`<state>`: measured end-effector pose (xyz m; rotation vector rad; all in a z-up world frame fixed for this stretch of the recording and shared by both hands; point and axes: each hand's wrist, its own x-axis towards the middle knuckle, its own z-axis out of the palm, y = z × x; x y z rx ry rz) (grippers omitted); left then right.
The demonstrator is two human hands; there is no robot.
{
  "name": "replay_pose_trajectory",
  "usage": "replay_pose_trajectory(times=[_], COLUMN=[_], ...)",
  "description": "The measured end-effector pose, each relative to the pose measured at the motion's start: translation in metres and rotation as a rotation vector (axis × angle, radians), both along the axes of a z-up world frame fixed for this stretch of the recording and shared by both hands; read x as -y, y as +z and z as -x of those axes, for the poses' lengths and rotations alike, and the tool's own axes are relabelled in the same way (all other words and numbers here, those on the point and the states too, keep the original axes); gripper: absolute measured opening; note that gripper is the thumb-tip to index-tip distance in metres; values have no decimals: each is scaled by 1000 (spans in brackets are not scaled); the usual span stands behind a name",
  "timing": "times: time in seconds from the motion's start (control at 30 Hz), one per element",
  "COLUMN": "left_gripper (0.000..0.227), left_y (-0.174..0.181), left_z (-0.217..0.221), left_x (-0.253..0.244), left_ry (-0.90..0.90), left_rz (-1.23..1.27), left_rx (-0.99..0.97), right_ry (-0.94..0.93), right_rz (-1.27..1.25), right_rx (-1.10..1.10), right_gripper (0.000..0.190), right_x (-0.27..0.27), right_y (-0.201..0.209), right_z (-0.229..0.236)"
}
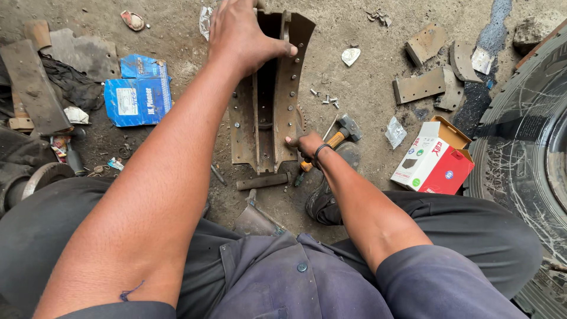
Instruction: The person attaches metal plates and brake lining components to a brake shoe using a hammer to drive pins into place. They position the lining, insert pins, and strike them with a hammer before checking the alignment of the assembly.
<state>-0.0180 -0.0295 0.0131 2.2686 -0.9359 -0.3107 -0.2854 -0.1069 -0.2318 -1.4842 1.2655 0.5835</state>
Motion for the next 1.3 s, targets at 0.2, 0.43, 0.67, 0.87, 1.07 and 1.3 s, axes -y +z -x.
replay_pose_trajectory(times=[0.2, 0.43, 0.67, 0.87, 1.07, 1.3], left_gripper=[98, 92, 95, 94, 101, 102], left_y=[0, -4, -3, -11, -11, -1], left_z=[-3, -4, -8, -4, -6, 7], left_x=[0, -11, -14, -17, -22, -16], left_ry=[-8, 10, 21, 21, 68, 61], left_rz=[-27, -30, 67, 41, 28, -23], left_rx=[7, 17, 38, 60, 54, 70], right_ry=[12, -108, 37, 262, 361, 386], right_rz=[41, 6, -21, 71, 124, 452], right_rx=[-43, 147, 74, 49, -47, -38], right_gripper=[58, 34, 53, 53, 56, 60], right_x=[9, 0, 12, 21, 28, 5], right_y=[9, 25, 33, 12, -6, 43], right_z=[-4, -4, -10, -13, -16, -15])
